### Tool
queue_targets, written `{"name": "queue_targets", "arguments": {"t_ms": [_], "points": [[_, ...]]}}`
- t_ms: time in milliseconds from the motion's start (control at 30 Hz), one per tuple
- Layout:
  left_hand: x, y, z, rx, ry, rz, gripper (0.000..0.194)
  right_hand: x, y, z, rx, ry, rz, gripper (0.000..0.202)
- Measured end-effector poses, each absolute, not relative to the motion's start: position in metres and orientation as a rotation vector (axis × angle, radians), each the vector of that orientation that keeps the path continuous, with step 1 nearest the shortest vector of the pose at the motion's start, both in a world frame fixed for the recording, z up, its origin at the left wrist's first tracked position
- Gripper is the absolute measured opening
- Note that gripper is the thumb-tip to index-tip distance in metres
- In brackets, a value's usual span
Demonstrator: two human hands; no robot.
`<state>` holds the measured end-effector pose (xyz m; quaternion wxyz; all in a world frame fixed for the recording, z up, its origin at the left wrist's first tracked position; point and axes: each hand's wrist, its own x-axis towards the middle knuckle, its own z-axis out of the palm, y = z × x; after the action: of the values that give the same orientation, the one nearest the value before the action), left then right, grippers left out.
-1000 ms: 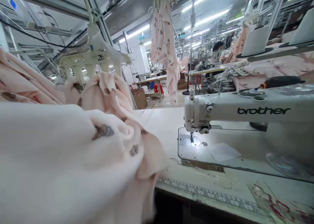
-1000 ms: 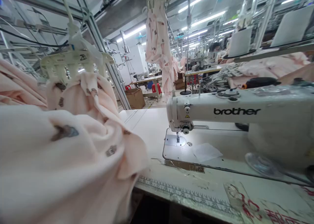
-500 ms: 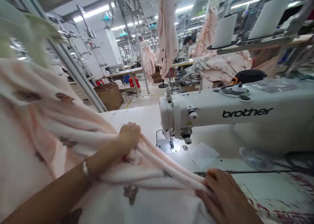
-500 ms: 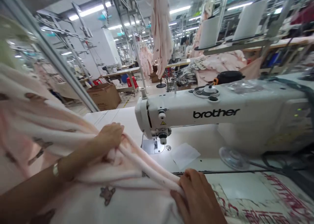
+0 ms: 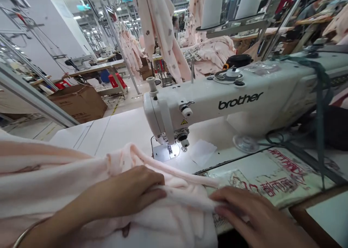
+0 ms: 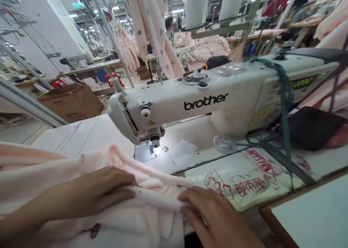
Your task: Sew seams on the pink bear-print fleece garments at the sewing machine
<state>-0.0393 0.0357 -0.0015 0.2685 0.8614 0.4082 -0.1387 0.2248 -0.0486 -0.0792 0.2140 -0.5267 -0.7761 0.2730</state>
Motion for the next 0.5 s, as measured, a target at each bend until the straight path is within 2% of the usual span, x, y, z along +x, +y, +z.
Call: {"name": "queue_targets", "arguments": {"t_ms": [100,200,267,400,500], "points": [[-0.033,0.054,-0.020,2.400,1.087,-0.391,0.034,0.218,-0.015,-0.082,-1.647,-2.073,0.912,0.010],[-0.027,0.065,-0.024,2.417,1.101,-0.423,0.034,0.211,0.000,-0.083,-1.709,-2.067,0.886,0.007],[-0.026,0.068,-0.012,2.352,1.032,-0.452,0.034,0.214,-0.004,-0.076,-1.696,-2.062,0.906,0.008],[-0.031,0.068,0.021,1.941,0.804,-0.510,0.028,0.226,-0.024,-0.054,-1.441,-1.966,1.243,0.007],[-0.034,0.074,0.020,1.914,0.915,-0.532,0.029,0.225,-0.023,-0.053,-1.426,-1.898,1.218,0.008]]}}
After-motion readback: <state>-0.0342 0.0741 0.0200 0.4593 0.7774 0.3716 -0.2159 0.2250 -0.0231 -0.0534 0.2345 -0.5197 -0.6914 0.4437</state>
